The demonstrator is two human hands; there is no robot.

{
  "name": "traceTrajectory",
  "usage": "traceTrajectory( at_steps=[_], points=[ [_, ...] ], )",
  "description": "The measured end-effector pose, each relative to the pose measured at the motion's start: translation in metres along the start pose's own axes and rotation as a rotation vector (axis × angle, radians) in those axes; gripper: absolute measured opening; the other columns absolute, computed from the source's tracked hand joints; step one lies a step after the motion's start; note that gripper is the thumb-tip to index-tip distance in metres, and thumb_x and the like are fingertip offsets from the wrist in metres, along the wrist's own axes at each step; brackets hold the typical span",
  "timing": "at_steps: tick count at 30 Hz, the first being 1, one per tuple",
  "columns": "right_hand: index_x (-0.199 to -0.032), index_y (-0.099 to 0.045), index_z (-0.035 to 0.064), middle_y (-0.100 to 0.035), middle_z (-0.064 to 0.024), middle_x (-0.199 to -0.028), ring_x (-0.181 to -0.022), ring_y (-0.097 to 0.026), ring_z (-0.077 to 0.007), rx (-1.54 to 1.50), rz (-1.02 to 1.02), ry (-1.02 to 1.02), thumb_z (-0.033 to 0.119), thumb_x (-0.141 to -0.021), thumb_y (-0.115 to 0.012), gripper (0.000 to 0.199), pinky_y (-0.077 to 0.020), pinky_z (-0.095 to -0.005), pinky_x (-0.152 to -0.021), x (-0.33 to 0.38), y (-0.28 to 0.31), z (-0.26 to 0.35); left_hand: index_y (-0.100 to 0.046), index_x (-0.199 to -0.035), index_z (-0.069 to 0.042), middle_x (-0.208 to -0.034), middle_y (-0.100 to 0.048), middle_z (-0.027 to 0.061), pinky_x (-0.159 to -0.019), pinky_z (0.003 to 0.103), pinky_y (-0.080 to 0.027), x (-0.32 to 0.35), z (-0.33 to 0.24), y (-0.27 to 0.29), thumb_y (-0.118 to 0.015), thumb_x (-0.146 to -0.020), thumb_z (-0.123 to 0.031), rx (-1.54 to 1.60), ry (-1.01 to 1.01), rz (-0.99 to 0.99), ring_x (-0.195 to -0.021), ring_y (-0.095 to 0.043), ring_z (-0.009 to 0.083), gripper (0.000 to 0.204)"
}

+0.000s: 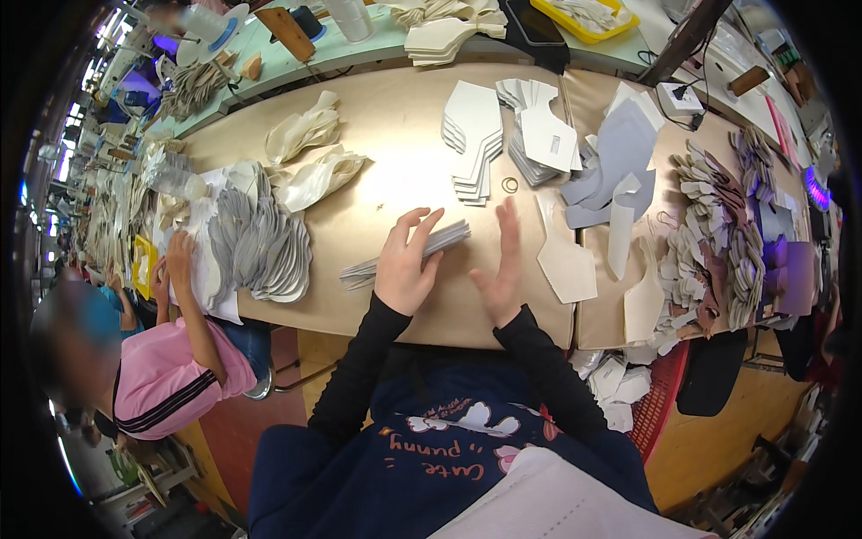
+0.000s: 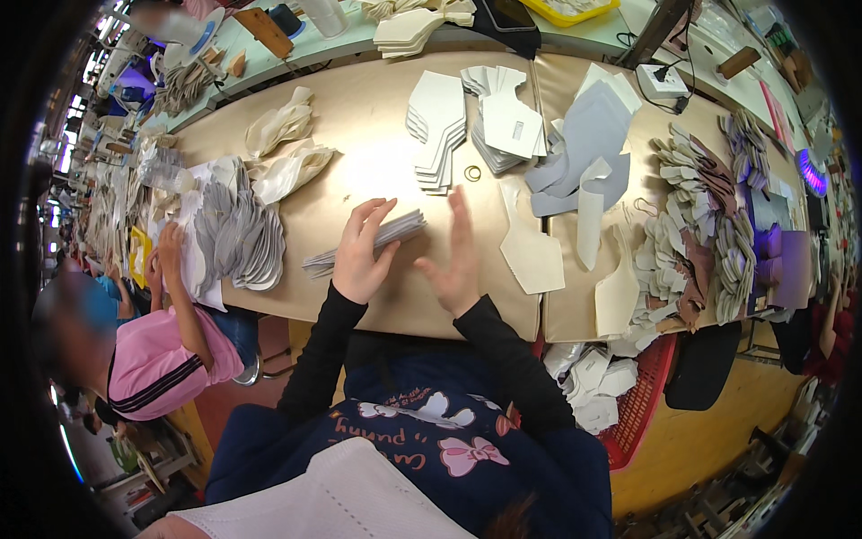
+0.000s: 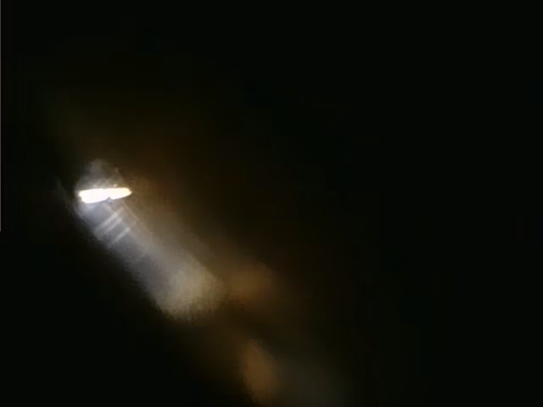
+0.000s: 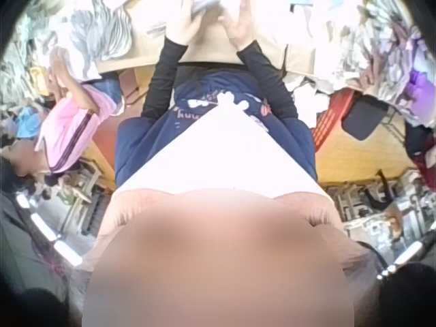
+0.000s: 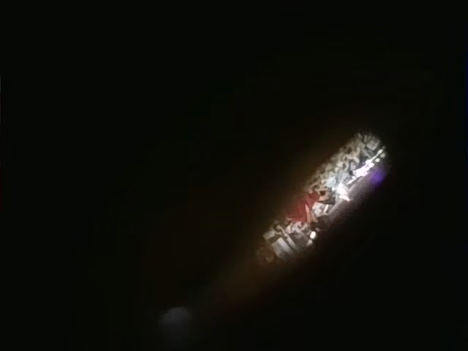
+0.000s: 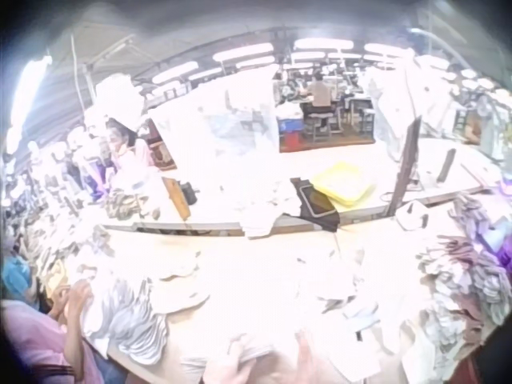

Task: The person repeatedly picks up small white fabric pieces and folds them by hand on a worktable. They place each folded piece into a growing stack and continue the process with additional pieces from the table.

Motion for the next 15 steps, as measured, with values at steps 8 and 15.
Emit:
traceTrajectory(
  at_steps=[8,15],
  points=[
    [-0.142,-0.052,-0.0035,-0.044,-0.0217,-0.154,-0.138,-0.048,-0.0368,0.247,0.036,0.045,0.012,-0.088,-0.073,0.060,-0.0435,-0.0436,-0.109,0.004,-0.004,0.008,-0.055,-0.142,-0.015,-0.133,-0.057,0.0089,-0.098,0.042,-0.047,-0.003,-0.010,0.001,-0.076,-0.076,-0.005,-0.207,-0.109,0.028,-0.118,-0.057,0.0312,0.070],
    [-0.136,-0.053,-0.0058,-0.057,-0.0199,-0.142,-0.120,-0.064,-0.0276,-0.112,-0.011,-0.267,0.001,-0.095,-0.064,0.043,-0.0516,-0.0351,-0.100,0.011,-0.010,-0.008,-0.061,-0.137,-0.018,-0.127,-0.061,0.0057,-0.092,0.040,-0.049,-0.004,-0.005,-0.002,-0.065,-0.080,0.004,-0.147,-0.129,-0.003,-0.111,-0.060,0.0271,0.061]
  ],
)
Point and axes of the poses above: each hand's wrist, its own x-axis away from the middle knuckle, its own y-axis out of the back of the hand, z = x × y, the point moved 3 cm from there along -x, towards the middle knuckle
